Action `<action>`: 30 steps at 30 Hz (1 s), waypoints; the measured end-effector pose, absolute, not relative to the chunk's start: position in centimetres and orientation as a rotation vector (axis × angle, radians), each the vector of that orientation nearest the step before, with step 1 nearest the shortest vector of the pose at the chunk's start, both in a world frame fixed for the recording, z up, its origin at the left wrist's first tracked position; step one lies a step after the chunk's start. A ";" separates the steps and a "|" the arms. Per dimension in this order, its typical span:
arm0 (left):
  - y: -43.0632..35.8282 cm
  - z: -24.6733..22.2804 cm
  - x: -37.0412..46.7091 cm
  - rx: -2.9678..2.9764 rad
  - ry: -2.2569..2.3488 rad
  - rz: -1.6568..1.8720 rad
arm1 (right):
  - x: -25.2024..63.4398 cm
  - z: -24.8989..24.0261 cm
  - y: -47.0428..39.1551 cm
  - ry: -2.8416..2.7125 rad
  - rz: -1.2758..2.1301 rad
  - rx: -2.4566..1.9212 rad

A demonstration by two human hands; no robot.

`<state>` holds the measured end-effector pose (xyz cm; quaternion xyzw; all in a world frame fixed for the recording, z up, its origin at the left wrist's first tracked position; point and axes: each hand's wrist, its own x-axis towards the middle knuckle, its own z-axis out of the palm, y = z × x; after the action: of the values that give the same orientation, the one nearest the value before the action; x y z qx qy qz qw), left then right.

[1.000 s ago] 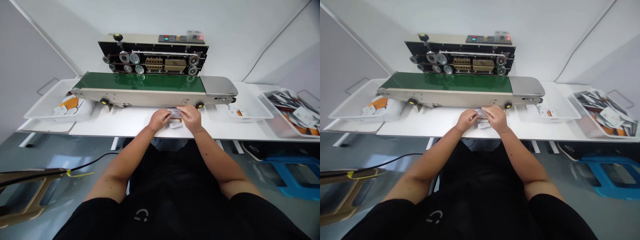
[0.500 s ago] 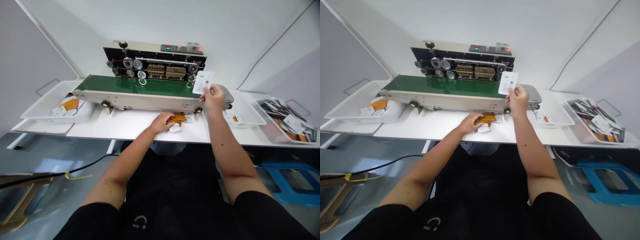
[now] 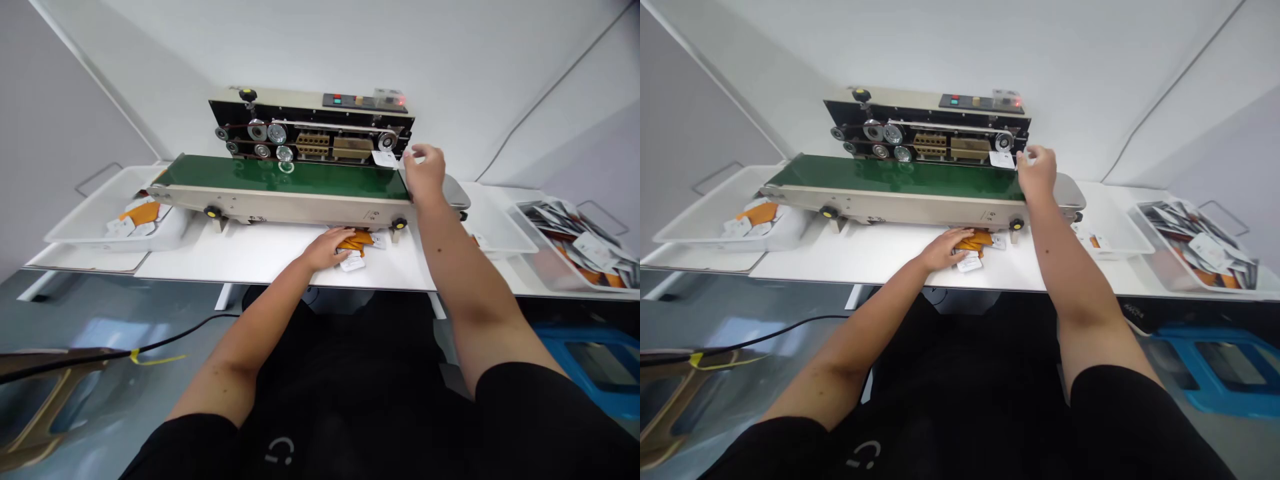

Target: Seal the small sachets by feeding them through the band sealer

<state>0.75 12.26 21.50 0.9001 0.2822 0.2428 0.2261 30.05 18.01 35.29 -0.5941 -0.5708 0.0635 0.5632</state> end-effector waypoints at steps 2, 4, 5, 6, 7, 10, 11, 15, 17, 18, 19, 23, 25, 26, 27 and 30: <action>12.5 21.3 0.9 2.516 0.753 0.673 | 28.6 33.0 14.4 -1.392 -0.099 -1.294; 12.7 21.0 1.1 2.546 0.710 0.723 | 26.6 29.9 10.3 -1.538 -0.123 -1.250; 12.9 20.8 1.2 2.557 0.684 0.761 | 25.6 28.2 8.4 -1.643 -0.080 -1.238; 13.0 20.6 1.2 2.564 0.661 0.803 | 24.7 26.5 6.9 -1.734 -0.031 -1.237; 13.2 20.4 1.3 2.568 0.644 0.847 | 23.9 24.9 5.7 -1.805 0.016 -1.248; 13.3 20.0 1.2 2.574 0.609 0.949 | 22.7 20.9 4.4 -1.885 0.091 -1.347; 13.3 20.0 1.2 2.574 0.598 0.972 | 22.7 20.0 4.5 -1.889 0.103 -1.383; 12.7 20.4 1.0 2.585 0.575 1.007 | 22.9 18.7 5.6 -1.900 0.129 -1.414; 12.4 20.8 1.1 2.595 0.559 0.991 | 23.1 18.9 5.6 -1.905 0.136 -1.380; 12.3 20.9 1.1 2.597 0.553 0.976 | 23.1 19.1 5.4 -1.895 0.134 -1.364; 12.3 21.1 1.2 2.598 0.548 0.962 | 23.1 19.4 5.2 -1.874 0.128 -1.349; 12.5 20.9 1.3 2.591 0.627 0.998 | 23.0 20.4 3.8 -1.738 0.096 -1.290; 12.6 20.6 1.2 2.589 0.695 1.039 | 22.9 20.6 3.4 -1.656 0.098 -1.271; 12.7 20.5 1.2 2.586 0.732 1.055 | 22.9 20.6 3.3 -1.612 0.100 -1.265; 12.7 20.3 1.1 2.580 0.769 1.067 | 22.9 20.6 3.3 -1.566 0.102 -1.257; 12.6 20.2 0.9 2.519 0.898 1.107 | 22.9 20.1 3.7 -1.430 0.168 -1.223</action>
<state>0.86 12.57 20.19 0.8637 0.3079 0.3795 0.1232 22.95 3.69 20.10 -0.5244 -0.6133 0.0722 0.5862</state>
